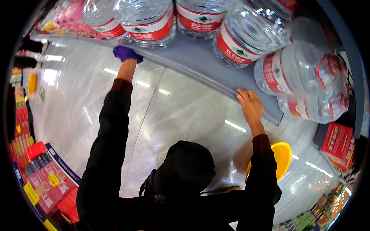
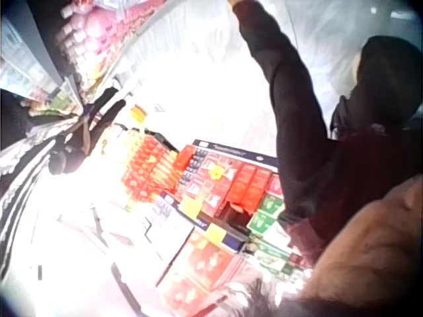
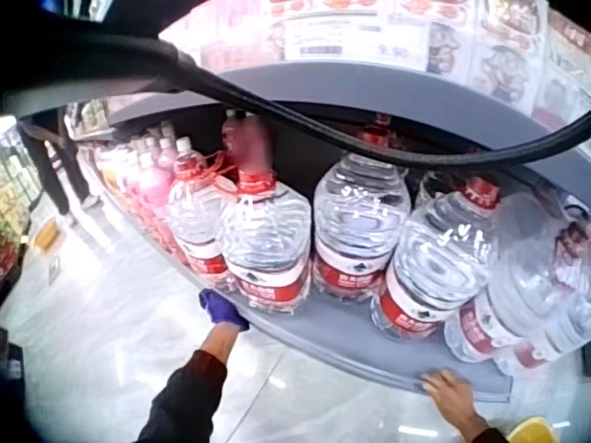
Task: The person wrings a cloth in a yellow bucket of water and then wipes the edges of the supermarket shelves and the tops of large water bottles and juice cartons by hand.
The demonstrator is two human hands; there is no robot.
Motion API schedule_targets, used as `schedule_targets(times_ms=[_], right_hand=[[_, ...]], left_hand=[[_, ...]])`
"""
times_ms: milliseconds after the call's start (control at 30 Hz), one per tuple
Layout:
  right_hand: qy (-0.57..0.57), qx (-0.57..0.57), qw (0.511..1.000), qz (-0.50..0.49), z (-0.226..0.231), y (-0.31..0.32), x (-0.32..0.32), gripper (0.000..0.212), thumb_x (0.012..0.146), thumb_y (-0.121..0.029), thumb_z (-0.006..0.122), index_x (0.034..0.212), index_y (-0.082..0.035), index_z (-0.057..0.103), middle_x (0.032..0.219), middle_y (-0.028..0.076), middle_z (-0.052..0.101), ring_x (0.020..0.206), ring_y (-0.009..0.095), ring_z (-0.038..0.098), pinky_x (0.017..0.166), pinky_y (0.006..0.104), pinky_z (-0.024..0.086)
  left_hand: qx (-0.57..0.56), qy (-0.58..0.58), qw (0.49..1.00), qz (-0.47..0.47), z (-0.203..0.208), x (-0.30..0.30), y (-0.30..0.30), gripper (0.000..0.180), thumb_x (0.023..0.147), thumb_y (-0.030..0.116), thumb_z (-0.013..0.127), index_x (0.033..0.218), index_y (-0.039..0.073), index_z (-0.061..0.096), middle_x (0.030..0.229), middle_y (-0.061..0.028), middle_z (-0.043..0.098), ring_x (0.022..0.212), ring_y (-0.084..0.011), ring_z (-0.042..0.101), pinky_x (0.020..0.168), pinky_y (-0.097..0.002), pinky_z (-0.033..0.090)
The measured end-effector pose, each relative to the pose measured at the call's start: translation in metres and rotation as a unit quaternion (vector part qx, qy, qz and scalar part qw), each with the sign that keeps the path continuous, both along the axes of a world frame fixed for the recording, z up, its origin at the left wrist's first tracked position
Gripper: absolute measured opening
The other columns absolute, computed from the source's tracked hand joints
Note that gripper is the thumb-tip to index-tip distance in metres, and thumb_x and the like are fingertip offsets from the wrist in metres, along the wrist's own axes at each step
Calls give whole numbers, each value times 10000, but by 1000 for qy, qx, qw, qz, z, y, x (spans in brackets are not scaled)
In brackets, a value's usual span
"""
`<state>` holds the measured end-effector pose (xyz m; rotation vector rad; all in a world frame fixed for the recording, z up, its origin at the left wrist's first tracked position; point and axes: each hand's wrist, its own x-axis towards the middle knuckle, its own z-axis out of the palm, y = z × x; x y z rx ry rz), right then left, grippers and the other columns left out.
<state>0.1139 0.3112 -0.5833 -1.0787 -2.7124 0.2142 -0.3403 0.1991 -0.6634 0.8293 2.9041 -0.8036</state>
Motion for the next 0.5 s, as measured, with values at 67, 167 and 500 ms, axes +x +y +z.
schedule_targets(times_ms=[67,167,500], right_hand=[[12,8,1000,-2,0,0,0,198,843,-244,632,1036,-201,644,817,6,531,785,195,561,647,341,462],[18,20,999,-19,-6,0,8,198,828,-227,648,1023,-191,651,810,7,524,766,197,554,644,339,460],[42,22,999,-7,-1,-3,3,198,821,-249,646,1011,-198,665,808,-2,522,749,191,547,635,333,452]], left_hand=[[54,-5,998,15,4,39,13,672,834,525,403,1351,107,308,1363,-60,376,1222,-223,364,1038,-430,197],[56,-243,962,114,48,131,46,737,938,495,338,1469,40,106,1547,-85,111,1408,-228,120,1147,-419,4],[-688,637,-94,-335,-75,361,74,666,958,436,388,1437,13,199,1485,-110,234,1355,-228,229,1138,-325,112]])
